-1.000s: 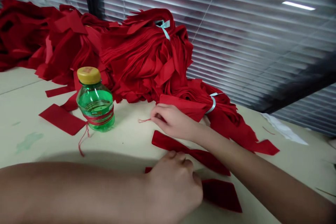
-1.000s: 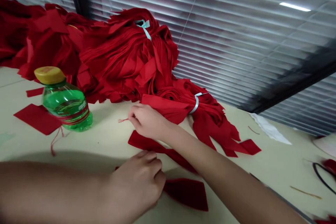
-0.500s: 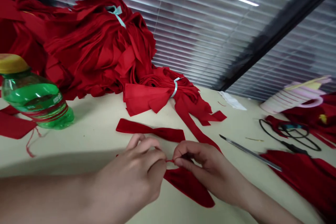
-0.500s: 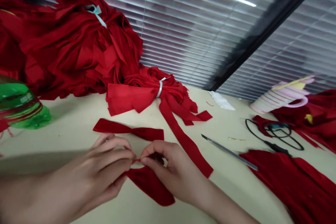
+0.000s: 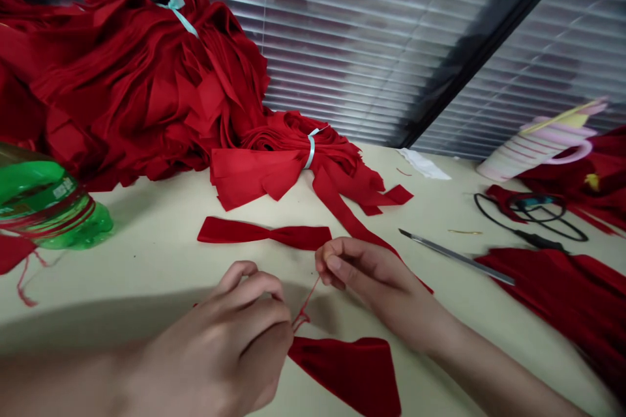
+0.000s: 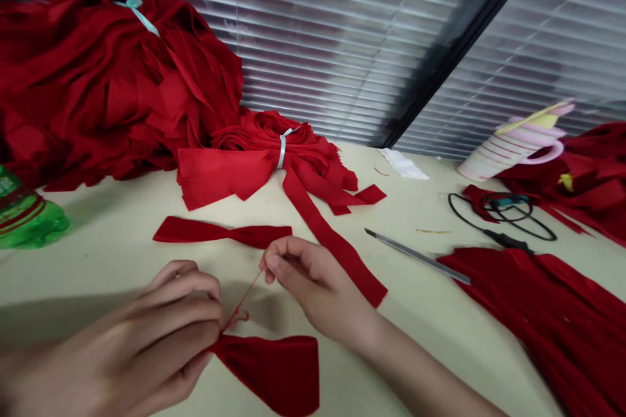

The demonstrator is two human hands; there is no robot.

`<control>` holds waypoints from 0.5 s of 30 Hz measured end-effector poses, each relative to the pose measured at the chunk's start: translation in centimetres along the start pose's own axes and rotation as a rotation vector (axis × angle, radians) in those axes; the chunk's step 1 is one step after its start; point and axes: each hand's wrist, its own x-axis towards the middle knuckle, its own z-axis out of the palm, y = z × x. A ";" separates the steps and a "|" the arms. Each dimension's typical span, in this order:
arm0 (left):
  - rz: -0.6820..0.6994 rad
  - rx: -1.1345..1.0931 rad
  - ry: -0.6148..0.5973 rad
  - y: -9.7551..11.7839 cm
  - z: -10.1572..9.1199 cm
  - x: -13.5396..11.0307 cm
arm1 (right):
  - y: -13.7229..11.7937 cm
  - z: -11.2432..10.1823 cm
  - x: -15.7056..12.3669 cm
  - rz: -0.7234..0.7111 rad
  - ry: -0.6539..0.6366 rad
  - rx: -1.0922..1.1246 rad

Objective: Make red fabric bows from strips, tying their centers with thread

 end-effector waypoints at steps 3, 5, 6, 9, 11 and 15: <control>0.026 -0.018 -0.010 -0.3 0.1 0.1 | 0.5 0.1 0.2 -0.009 0.028 0.102; 0.076 0.002 0.025 -0.3 0.0 0.2 | 0.6 0.1 0.3 0.016 0.046 0.243; 0.102 0.011 0.058 -0.3 -0.1 0.2 | 0.6 0.1 0.3 0.034 0.057 0.329; 0.169 0.082 0.147 0.1 -0.5 0.1 | 0.4 -0.1 0.3 0.125 0.070 0.568; 0.182 0.177 0.127 0.4 -0.4 -0.4 | 0.3 -0.3 0.3 0.187 0.047 0.655; 0.383 0.290 0.039 0.1 -0.2 -1.7 | 0.6 -0.3 0.5 0.257 0.076 0.646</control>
